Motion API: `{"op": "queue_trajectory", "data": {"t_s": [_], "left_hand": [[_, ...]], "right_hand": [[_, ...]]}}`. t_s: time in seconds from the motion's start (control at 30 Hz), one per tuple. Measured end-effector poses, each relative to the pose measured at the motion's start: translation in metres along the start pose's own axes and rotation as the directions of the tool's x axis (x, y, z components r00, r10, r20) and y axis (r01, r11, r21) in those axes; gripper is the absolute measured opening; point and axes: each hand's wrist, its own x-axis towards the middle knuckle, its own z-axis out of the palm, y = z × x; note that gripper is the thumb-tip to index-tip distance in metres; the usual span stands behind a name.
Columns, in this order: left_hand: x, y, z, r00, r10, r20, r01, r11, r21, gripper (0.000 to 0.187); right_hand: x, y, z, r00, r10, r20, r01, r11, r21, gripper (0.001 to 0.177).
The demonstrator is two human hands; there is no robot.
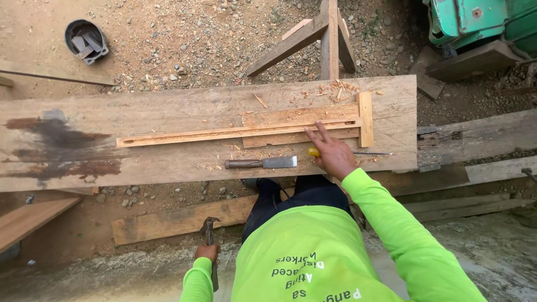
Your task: Chiseling and carving a grooved track into a wooden bar using a chisel, screwdriver, and hammer on a workbench.
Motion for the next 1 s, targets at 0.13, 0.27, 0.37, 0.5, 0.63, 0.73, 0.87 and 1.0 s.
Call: {"op": "queue_trajectory", "data": {"t_s": [0.13,0.27,0.37,0.5,0.63,0.73,0.87,1.0], "left_hand": [[0.002,0.012,-0.021,1.0,-0.027,0.0,0.027,0.998,0.06,0.023],[-0.007,0.004,-0.019,0.999,-0.029,-0.022,0.027,0.997,-0.068,0.02],[-0.014,0.007,-0.008,0.998,-0.03,-0.057,0.021,0.988,-0.154,0.02],[-0.018,-0.006,0.015,0.993,-0.092,-0.078,0.078,0.984,-0.161,0.022],[-0.009,-0.029,0.041,0.991,-0.109,-0.081,0.092,0.978,-0.187,0.026],[-0.005,-0.051,0.042,0.991,-0.081,-0.11,0.073,0.994,-0.078,0.03],[0.025,-0.009,0.034,0.971,-0.216,-0.103,0.224,0.971,0.079,0.043],[0.021,0.037,0.011,0.983,-0.08,-0.164,0.093,0.993,0.075,0.041]], "right_hand": [[0.003,0.006,0.018,0.987,-0.153,-0.048,0.153,0.988,-0.014,0.11],[-0.018,0.053,0.011,0.978,0.208,0.011,-0.208,0.977,0.047,0.104],[-0.027,0.094,0.012,0.868,0.496,0.032,-0.491,0.846,0.209,0.099],[-0.029,0.095,0.009,0.897,0.433,-0.084,-0.399,0.878,0.265,0.092],[-0.02,0.047,-0.009,0.969,0.227,-0.095,-0.187,0.931,0.315,0.088],[-0.016,0.014,0.003,0.987,-0.043,-0.153,0.077,0.972,0.224,0.083],[-0.004,-0.016,-0.012,0.97,-0.151,-0.192,0.197,0.948,0.249,0.086],[0.005,-0.022,-0.021,0.981,-0.115,-0.156,0.154,0.951,0.267,0.086]]}}
